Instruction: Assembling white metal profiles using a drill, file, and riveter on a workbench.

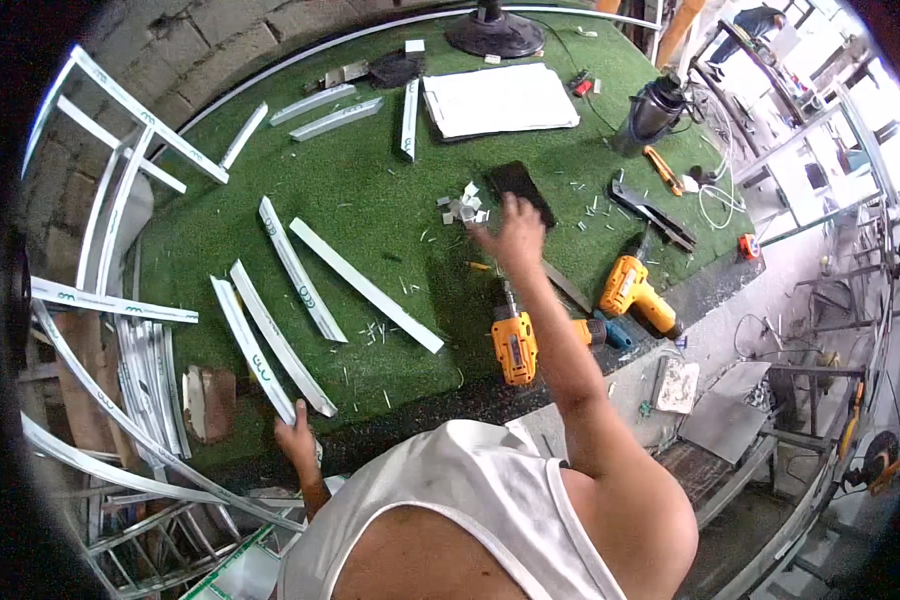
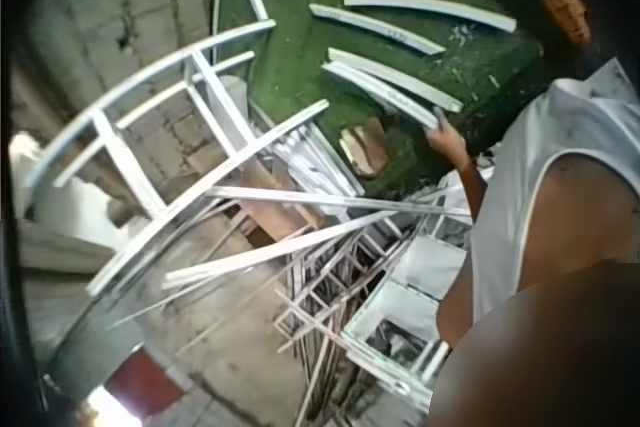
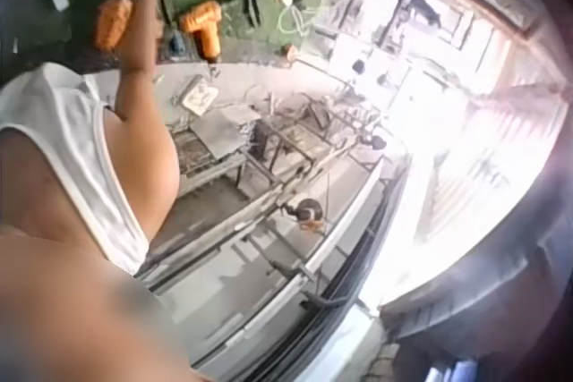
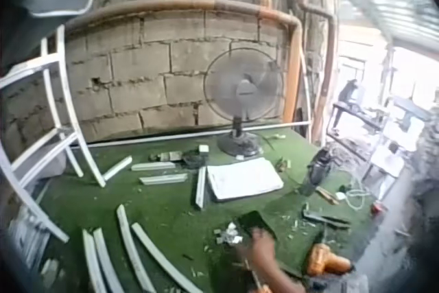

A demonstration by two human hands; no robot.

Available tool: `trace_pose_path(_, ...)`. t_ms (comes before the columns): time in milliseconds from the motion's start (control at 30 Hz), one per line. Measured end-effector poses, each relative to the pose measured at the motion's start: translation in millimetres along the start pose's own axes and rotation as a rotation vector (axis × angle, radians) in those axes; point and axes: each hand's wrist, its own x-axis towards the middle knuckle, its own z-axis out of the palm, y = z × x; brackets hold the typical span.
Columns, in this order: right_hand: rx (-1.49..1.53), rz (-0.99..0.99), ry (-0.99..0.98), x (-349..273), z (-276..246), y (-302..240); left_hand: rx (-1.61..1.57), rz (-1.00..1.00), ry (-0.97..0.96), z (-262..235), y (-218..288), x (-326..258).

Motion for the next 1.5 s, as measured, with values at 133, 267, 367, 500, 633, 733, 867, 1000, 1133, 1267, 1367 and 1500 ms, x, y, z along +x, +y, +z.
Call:
trace_pose_path(133,0.249,-0.26,-0.433,-89,23,-70,0.011,0.088,0.33,7,5,38)
trace_pose_path(267,0.202,-0.431,-0.348,-133,82,-84,-0.087,0.317,0.33,24,30,74)
trace_pose_path(367,0.338,-0.407,-0.343,-136,88,-83,0.011,0.333,0.272,36,26,71)
trace_pose_path(500,0.527,-0.363,-0.394,-137,92,-92,0.099,0.367,0.233,50,8,77)
trace_pose_path(633,0.663,-0.32,-0.526,-128,76,-123,0.021,0.419,0.299,48,-14,84)
trace_pose_path(733,0.692,-0.389,-0.456,-127,98,-132,-0.098,0.353,0.279,44,14,88)
trace_pose_path(867,0.709,-0.416,-0.374,-128,99,-157,-0.1,0.35,0.324,56,20,100)
trace_pose_path(1000,0.586,-0.523,-0.214,-121,115,-166,-0.332,0.381,0.054,73,32,84)
trace_pose_path(1133,0.537,-0.468,-0.248,-121,118,-176,-0.456,0.387,0.114,85,18,88)
trace_pose_path(1267,0.469,-0.494,-0.261,-116,121,-167,-0.28,0.328,0.109,80,42,92)
trace_pose_path(1367,0.489,-0.517,-0.231,-118,122,-166,-0.171,0.385,0.16,82,46,98)
trace_pose_path(1500,0.519,-0.543,-0.19,-118,123,-164,-0.004,0.454,0.24,90,50,100)
